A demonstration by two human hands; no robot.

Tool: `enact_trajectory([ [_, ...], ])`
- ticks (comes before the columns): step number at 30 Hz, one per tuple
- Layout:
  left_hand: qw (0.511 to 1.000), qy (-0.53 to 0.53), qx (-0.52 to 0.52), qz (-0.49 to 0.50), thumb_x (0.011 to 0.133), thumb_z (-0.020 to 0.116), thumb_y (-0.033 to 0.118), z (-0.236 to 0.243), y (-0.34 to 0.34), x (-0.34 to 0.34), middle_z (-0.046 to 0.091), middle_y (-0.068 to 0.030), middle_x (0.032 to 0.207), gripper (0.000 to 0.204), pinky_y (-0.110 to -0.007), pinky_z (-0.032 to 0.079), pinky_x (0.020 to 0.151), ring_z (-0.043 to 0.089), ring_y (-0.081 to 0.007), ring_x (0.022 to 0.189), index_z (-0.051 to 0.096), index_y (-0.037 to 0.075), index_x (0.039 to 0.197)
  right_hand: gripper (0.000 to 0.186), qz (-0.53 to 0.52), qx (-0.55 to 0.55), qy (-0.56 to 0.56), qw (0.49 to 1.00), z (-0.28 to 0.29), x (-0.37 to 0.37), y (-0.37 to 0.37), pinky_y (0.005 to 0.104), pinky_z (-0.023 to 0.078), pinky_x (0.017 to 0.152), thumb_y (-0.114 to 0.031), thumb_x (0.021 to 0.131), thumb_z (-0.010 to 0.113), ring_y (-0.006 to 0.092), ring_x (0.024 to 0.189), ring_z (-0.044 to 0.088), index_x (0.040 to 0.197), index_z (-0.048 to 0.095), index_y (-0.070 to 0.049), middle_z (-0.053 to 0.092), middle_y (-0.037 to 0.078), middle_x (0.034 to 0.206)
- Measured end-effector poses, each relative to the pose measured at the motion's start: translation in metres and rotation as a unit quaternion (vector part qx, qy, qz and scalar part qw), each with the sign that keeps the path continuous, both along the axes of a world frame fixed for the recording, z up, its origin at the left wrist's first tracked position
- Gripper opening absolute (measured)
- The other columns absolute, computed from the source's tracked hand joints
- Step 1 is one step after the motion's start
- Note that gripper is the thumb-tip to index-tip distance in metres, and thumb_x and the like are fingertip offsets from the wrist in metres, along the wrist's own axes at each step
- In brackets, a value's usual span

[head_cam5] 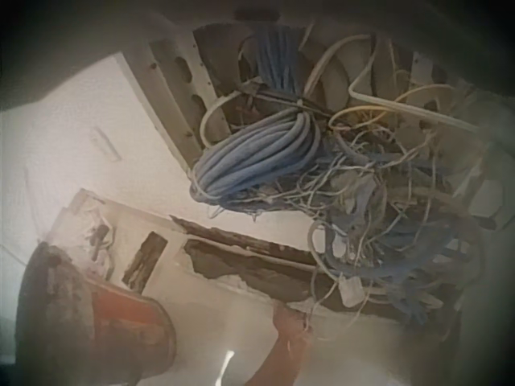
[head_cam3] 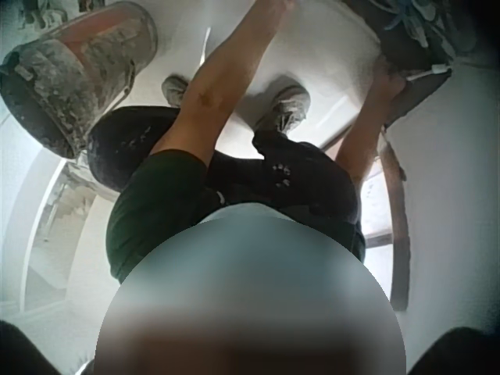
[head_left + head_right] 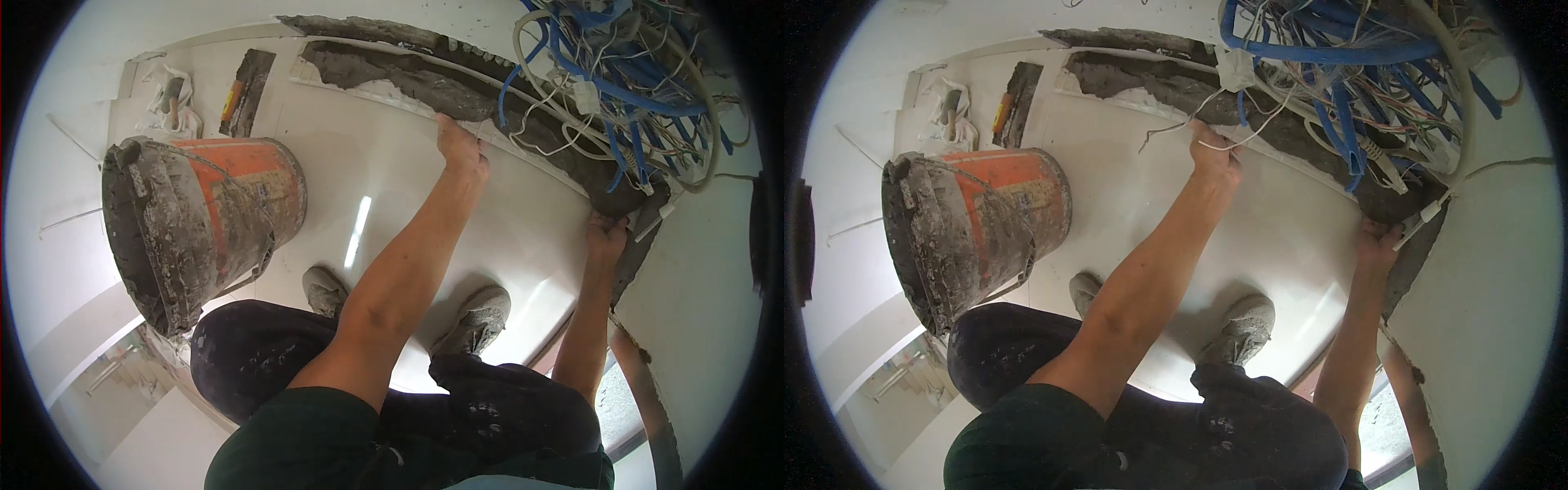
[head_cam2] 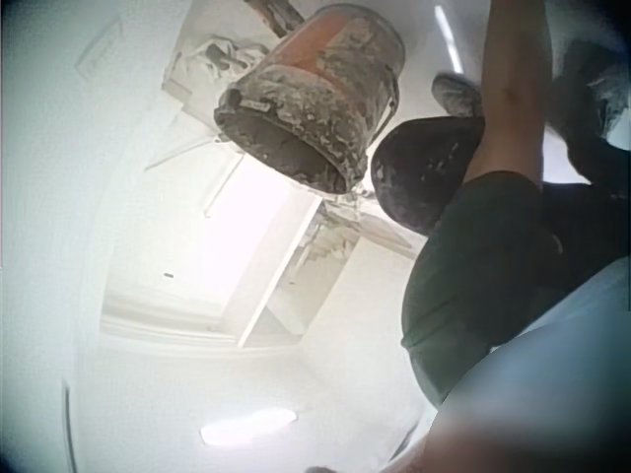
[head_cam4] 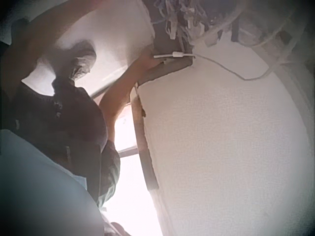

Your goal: Applying mortar to wall tiles and installing them into a gap in a wall/ceiling area using a trowel and rubber mallet.

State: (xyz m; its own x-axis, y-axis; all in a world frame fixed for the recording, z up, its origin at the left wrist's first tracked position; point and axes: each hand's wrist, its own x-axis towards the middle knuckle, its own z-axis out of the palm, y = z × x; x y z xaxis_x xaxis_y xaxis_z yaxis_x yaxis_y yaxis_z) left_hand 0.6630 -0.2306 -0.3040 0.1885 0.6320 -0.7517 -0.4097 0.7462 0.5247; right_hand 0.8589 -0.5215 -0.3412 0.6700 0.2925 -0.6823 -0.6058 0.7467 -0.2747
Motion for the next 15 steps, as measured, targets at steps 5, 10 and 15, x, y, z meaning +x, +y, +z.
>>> enact_trajectory([
  [5, 0.999, -0.034, 0.004, 0.021, 0.102, 0.025, 0.045, -0.001, 0.003, 0.003, 0.05, -0.0038, 0.127, 0.047, -0.034, 0.042, 0.084, 0.051, -0.0193, 0.105, 0.041, 0.011, 0.131, 0.043, 0.009, -0.089, -0.053, 0.995, -0.008, 0.007, 0.001, 0.0449, 0.039, 0.104, -0.031, 0.102, 0.029, 0.0319, 0.12, 0.049, 0.126, 0.05, -0.003, 0.054, 0.016, 0.128],
  [10, 0.996, -0.083, 0.027, 0.006, 0.101, 0.028, 0.044, -0.011, 0.003, 0.002, 0.049, -0.0028, 0.128, 0.047, -0.038, 0.039, 0.089, 0.049, -0.0191, 0.109, 0.04, 0.012, 0.133, 0.041, 0.015, -0.024, -0.043, 0.999, -0.012, 0.009, 0.0, 0.0429, 0.044, 0.097, -0.03, 0.101, 0.031, 0.0294, 0.117, 0.051, 0.126, 0.05, -0.004, 0.055, 0.015, 0.126],
  [15, 0.997, 0.062, -0.033, -0.034, 0.095, 0.041, 0.054, -0.016, 0.003, -0.005, 0.05, -0.0038, 0.12, 0.057, -0.039, 0.039, 0.089, 0.049, -0.0201, 0.099, 0.04, 0.013, 0.134, 0.029, 0.072, -0.085, -0.017, 0.994, -0.002, -0.003, -0.001, 0.036, 0.048, 0.089, -0.022, 0.095, 0.045, 0.0225, 0.102, 0.055, 0.116, 0.054, -0.004, 0.059, 0.012, 0.108],
])
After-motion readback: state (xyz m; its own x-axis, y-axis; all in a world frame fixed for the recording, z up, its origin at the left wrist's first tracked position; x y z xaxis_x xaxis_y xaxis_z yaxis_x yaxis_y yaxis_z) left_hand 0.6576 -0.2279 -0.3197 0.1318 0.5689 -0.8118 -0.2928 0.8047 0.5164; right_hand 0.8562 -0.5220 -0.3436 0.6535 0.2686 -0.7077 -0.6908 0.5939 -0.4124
